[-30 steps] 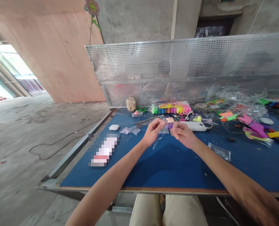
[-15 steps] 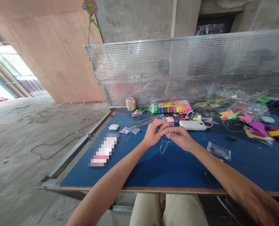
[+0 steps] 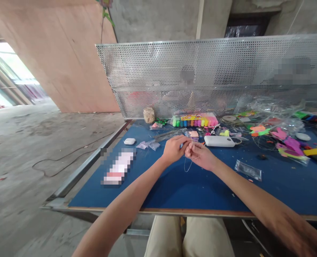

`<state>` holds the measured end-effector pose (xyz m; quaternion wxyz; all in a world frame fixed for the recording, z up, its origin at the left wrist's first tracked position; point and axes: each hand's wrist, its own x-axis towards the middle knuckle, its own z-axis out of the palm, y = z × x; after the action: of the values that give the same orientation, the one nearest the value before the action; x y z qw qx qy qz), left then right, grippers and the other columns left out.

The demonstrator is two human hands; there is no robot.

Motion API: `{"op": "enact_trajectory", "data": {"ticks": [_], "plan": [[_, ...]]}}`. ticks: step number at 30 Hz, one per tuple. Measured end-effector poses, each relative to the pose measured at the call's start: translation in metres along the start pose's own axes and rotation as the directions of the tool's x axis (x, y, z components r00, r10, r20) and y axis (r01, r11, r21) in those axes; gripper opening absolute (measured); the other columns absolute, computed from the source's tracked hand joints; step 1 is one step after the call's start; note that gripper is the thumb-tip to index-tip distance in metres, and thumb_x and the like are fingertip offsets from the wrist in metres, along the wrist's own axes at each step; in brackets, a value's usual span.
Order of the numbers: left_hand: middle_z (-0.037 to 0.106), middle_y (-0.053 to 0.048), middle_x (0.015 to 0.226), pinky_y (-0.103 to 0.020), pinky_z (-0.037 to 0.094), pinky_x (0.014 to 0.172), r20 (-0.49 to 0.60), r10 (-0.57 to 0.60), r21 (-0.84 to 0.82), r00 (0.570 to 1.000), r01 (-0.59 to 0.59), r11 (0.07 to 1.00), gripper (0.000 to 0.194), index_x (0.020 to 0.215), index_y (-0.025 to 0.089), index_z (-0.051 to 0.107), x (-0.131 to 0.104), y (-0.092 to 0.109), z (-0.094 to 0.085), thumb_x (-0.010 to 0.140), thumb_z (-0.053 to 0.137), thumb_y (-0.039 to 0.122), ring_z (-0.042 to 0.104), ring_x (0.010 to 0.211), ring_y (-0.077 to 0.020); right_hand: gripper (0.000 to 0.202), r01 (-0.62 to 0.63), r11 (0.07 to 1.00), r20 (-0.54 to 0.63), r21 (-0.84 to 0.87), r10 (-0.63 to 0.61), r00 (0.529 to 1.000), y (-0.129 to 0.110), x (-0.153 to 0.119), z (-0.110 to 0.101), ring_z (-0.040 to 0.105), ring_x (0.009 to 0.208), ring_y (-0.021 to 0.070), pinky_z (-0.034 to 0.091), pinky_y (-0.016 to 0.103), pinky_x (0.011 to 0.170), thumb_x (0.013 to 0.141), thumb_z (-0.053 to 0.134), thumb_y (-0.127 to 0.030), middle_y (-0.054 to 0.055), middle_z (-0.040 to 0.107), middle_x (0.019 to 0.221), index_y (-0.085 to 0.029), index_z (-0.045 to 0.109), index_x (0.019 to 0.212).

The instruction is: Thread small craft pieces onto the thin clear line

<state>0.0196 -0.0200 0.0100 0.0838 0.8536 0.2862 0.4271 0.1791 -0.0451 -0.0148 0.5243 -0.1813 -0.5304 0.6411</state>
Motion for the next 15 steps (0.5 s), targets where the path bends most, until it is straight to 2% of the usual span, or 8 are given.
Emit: {"op": "enact_trajectory", "data": {"ticks": [2,4,6,8,9,11,13,15], "plan": [[0.071,-0.005,0.096,-0.027,0.044,0.077,0.013,-0.019,0.036,1.000,0.019,0.999,0.026,0.101,0.024,0.071,0.000,-0.004,-0.003,0.098,0.047,0.032,0.064,0.089,-0.0177,0.028,-0.016,0.995,0.035,-0.103,0.019,0.999,0.000,0.001,-0.008,0.063,0.078,0.0161,0.051,0.035,0.080,0.073,0.081,-0.047,0.003,0.068,0.082,-0.021,0.070,0.078],[0.071,-0.005,0.099,-0.027,0.044,0.077,-0.028,-0.056,0.079,0.998,0.058,0.995,0.025,0.100,0.024,0.070,0.001,-0.008,-0.008,0.098,0.048,0.034,0.065,0.091,-0.0181,0.027,-0.011,0.967,-0.041,-0.254,0.001,0.999,-0.002,0.003,-0.019,0.065,0.085,0.0190,0.050,0.039,0.088,0.071,0.082,-0.044,0.005,0.072,0.089,-0.020,0.074,0.082],[0.072,-0.004,0.101,-0.026,0.043,0.075,-0.082,-0.094,0.125,0.992,0.104,0.987,0.024,0.100,0.024,0.069,0.002,-0.012,-0.014,0.098,0.048,0.035,0.065,0.089,-0.0178,0.027,-0.082,0.900,-0.145,-0.429,0.021,0.989,-0.008,0.004,-0.030,0.065,0.087,0.0202,0.051,0.038,0.086,0.071,0.081,-0.041,0.007,0.073,0.095,-0.018,0.075,0.085],[0.072,-0.003,0.099,-0.026,0.041,0.071,-0.104,-0.121,0.171,0.987,0.137,0.976,0.024,0.099,0.025,0.069,0.003,-0.014,-0.018,0.098,0.048,0.036,0.065,0.086,-0.0175,0.030,-0.066,0.848,-0.331,-0.526,-0.133,0.934,-0.016,0.005,-0.037,0.062,0.072,0.0177,0.052,0.035,0.073,0.080,0.072,-0.046,0.006,0.072,0.089,-0.018,0.074,0.091],[0.072,-0.003,0.098,-0.026,0.040,0.068,-0.103,-0.128,0.194,0.986,0.146,0.970,0.024,0.099,0.025,0.069,0.003,-0.015,-0.020,0.098,0.048,0.036,0.065,0.084,-0.0175,0.030,-0.021,0.789,-0.375,-0.615,-0.268,0.887,-0.020,0.004,-0.038,0.060,0.068,0.0172,0.051,0.034,0.069,0.083,0.068,-0.047,0.005,0.072,0.085,-0.018,0.074,0.093],[0.073,-0.003,0.096,-0.026,0.038,0.065,-0.093,-0.130,0.234,0.987,0.149,0.961,0.023,0.097,0.025,0.069,0.003,-0.017,-0.020,0.098,0.049,0.037,0.065,0.082,-0.0178,0.030,0.073,0.631,-0.306,-0.773,-0.471,0.828,-0.029,0.001,-0.035,0.061,0.073,0.0198,0.049,0.033,0.069,0.089,0.061,-0.046,0.005,0.071,0.084,-0.020,0.074,0.095],[0.073,-0.003,0.096,-0.026,0.036,0.063,-0.081,-0.122,0.265,0.989,0.139,0.954,0.023,0.097,0.025,0.068,0.002,-0.017,-0.018,0.098,0.049,0.038,0.065,0.080,-0.0180,0.028,0.143,0.486,-0.125,-0.862,-0.479,0.869,-0.034,-0.002,-0.028,0.063,0.085,0.0236,0.049,0.036,0.076,0.091,0.058,-0.044,0.007,0.071,0.091,-0.022,0.075,0.093],[0.072,-0.003,0.096,-0.026,0.035,0.062,-0.075,-0.116,0.292,0.990,0.133,0.947,0.023,0.097,0.025,0.068,0.002,-0.018,-0.015,0.098,0.049,0.037,0.064,0.080,-0.0181,0.022,0.201,0.344,0.054,-0.917,-0.392,0.918,-0.035,-0.004,-0.020,0.062,0.093,0.0267,0.047,0.040,0.082,0.088,0.064,-0.043,0.007,0.070,0.093,-0.025,0.076,0.092]]}}
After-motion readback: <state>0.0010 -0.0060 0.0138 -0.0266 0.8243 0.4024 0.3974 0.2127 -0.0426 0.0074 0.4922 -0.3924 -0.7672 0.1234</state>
